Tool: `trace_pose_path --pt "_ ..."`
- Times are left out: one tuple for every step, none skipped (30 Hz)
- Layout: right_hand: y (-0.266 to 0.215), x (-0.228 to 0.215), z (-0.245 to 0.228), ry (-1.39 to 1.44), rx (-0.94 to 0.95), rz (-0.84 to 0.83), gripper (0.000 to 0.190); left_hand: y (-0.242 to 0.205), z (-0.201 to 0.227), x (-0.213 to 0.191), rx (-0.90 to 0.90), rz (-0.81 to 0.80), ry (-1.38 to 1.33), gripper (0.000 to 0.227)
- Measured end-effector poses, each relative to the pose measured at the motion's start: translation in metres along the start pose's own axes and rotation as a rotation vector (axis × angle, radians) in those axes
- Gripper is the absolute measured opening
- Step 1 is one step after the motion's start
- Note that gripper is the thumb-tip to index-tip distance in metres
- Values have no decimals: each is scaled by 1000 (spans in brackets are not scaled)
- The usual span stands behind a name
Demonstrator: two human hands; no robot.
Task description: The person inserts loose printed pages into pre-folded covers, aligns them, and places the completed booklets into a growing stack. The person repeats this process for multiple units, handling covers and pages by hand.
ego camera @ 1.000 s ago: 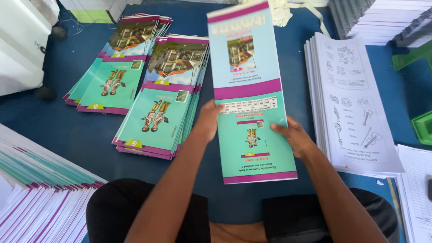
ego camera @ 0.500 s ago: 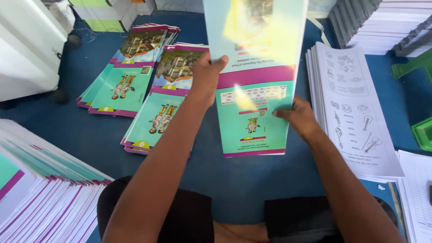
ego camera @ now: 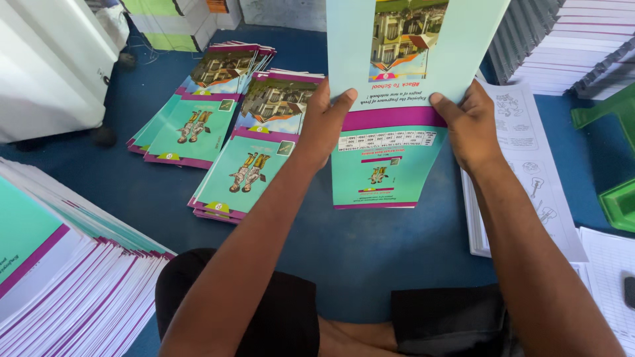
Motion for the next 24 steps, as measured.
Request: trace_pose_path --pt "-1 1 -1 -10 -19 -8 37 0 0 -1 3 -7 -5 35" --pt "-3 2 -1 -20 -36 -16 39 -1 -1 -2 5 -14 -11 36" --pt "-4 3 0 -30 -54 -23 41 -2 -3 -3 7 -21 -16 36" --pt "-5 3 2 -35 -48 -21 42 -3 -3 -4 16 -29 -14 36" --pt "-5 3 5 -40 -41 -19 42 -3 -4 -4 25 -36 -11 36" --pt "-5 3 7 -45 -37 -18 43 -3 -3 -4 36 -44 -7 35" --pt "-5 3 9 -28 -49 -29 43 -3 -3 -5 31 -52 -15 37" --pt "-6 2 11 -10 -58 -40 44 -3 -2 -5 24 -59 -24 38" --pt "-6 1 13 8 -68 -52 44 -3 -2 -5 17 -67 -32 39" --pt "-6 1 15 6 -62 -55 44 -2 -2 -5 2 -59 -10 40" --pt "-5 0 16 4 -57 -57 44 -1 -1 -5 -13 -52 12 41" --pt "-4 0 17 3 -52 -61 44 1 -1 -5 -28 -44 33 42" --pt "-4 0 17 28 -58 -70 45 1 0 -4 -44 -50 35 43" --pt "-4 -1 17 54 -66 -80 46 2 1 -4 -58 -57 38 44" --pt "-4 -1 16 81 -74 -90 47 2 1 -4 -72 -63 41 45" --pt "-4 -2 16 78 -69 -91 48 3 1 -3 -67 -65 21 44" --pt "-3 -2 17 76 -64 -92 48 3 0 -2 -61 -66 2 44" --pt "-3 -2 18 73 -60 -93 48 4 -1 -2 -56 -68 -18 44" --pt "-4 -3 19 71 -62 -94 49 3 -2 -2 -40 -67 1 43" --pt "-4 -3 20 69 -65 -96 49 3 -3 -3 -24 -66 20 42" --pt "-4 -3 20 68 -67 -97 49 2 -4 -3 -8 -66 38 42" --pt "-5 -2 22 44 -51 -98 49 1 -5 -5 -12 -58 51 42" --pt "-6 0 23 20 -35 -99 49 -1 -6 -6 -15 -50 64 42" --pt "-7 1 24 -5 -19 -99 49 -4 -7 -7 -19 -43 75 43"
Point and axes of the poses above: each hand's wrist, its own y-axis towards the middle knuckle, its own x-axis out of the palm, z = x × y, the point moved 2 cm from there along y, towards the middle knuckle, and after that the axes turned 11 degrees about -y, right-handed, at the moved point
